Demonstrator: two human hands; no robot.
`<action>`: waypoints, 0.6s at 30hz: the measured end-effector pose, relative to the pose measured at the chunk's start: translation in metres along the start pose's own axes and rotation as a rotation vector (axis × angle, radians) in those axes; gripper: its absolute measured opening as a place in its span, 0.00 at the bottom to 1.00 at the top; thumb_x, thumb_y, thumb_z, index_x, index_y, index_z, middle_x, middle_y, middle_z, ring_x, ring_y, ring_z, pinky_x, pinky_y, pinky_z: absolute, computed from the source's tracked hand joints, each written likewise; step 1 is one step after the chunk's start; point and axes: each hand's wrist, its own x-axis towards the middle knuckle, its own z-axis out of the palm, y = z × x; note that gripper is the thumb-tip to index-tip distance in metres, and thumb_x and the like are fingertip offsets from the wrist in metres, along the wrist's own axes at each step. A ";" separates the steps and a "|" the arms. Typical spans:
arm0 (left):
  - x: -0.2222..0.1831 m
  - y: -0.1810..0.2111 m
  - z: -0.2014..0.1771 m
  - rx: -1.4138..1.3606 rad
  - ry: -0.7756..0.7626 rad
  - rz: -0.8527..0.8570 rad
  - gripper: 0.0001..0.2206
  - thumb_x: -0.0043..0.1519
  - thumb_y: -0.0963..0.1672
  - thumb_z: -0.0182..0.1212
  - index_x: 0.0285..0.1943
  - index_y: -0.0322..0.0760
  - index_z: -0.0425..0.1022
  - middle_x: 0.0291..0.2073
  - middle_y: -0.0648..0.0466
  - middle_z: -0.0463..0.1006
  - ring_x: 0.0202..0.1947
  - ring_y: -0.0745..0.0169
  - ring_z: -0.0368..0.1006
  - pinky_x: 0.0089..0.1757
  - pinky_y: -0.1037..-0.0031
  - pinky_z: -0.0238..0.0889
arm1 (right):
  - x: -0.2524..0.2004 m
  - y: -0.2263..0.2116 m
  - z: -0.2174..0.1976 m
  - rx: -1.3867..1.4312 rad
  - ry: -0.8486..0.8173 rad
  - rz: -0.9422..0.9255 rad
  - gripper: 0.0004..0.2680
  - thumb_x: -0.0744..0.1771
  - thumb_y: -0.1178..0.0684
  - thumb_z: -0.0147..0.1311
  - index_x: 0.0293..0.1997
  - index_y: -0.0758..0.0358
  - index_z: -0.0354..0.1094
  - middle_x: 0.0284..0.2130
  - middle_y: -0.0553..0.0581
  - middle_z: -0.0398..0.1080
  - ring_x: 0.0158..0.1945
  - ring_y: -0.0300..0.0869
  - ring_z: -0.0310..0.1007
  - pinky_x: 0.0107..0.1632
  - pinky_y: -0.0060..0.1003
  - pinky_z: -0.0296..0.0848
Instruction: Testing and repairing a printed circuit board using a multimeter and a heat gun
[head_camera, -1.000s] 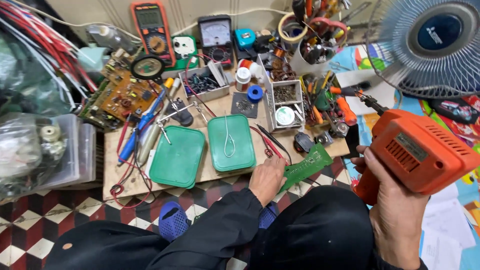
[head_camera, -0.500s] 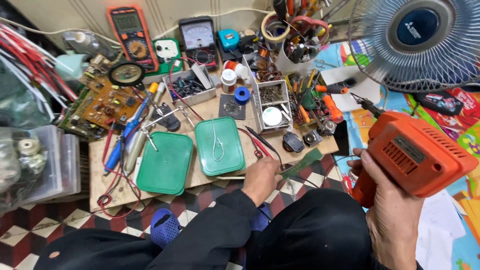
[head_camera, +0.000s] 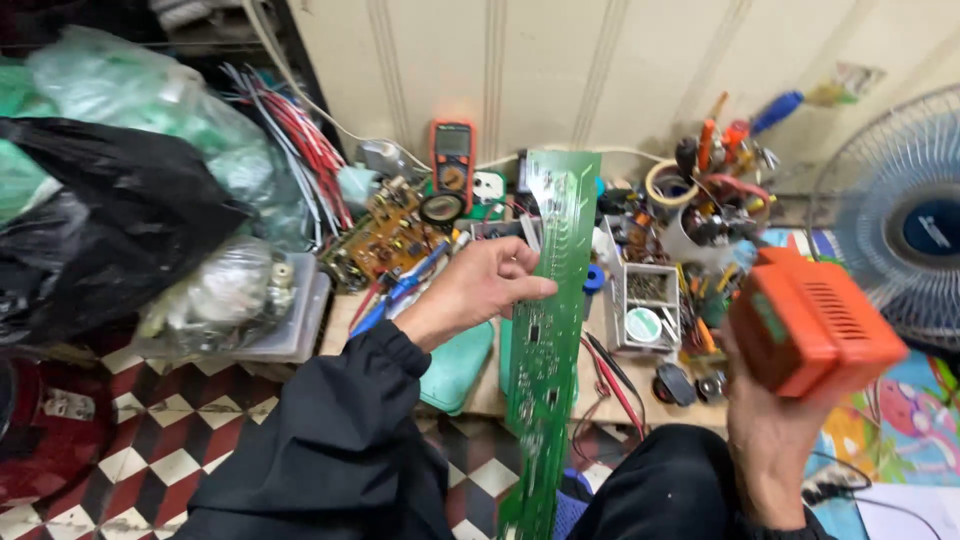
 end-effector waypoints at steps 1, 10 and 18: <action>-0.006 0.008 -0.008 0.001 0.013 0.009 0.09 0.63 0.41 0.75 0.45 0.33 0.78 0.21 0.63 0.70 0.21 0.75 0.64 0.26 0.80 0.63 | 0.008 -0.018 0.008 0.010 0.000 -0.012 0.35 0.68 0.71 0.69 0.82 0.72 0.42 0.74 0.75 0.49 0.77 0.68 0.57 0.78 0.61 0.57; -0.040 -0.025 -0.035 -0.195 0.048 -0.086 0.09 0.64 0.42 0.74 0.45 0.36 0.77 0.23 0.65 0.72 0.26 0.77 0.67 0.28 0.80 0.67 | 0.047 -0.094 0.055 0.205 -0.276 0.081 0.32 0.67 0.64 0.63 0.82 0.66 0.46 0.76 0.69 0.55 0.77 0.61 0.59 0.77 0.56 0.56; -0.038 -0.024 -0.072 -0.162 0.187 -0.050 0.09 0.63 0.42 0.75 0.45 0.36 0.77 0.20 0.67 0.62 0.24 0.76 0.63 0.28 0.78 0.64 | 0.068 -0.122 0.057 0.279 -0.287 0.176 0.30 0.70 0.65 0.60 0.83 0.64 0.45 0.72 0.68 0.62 0.71 0.58 0.68 0.68 0.53 0.69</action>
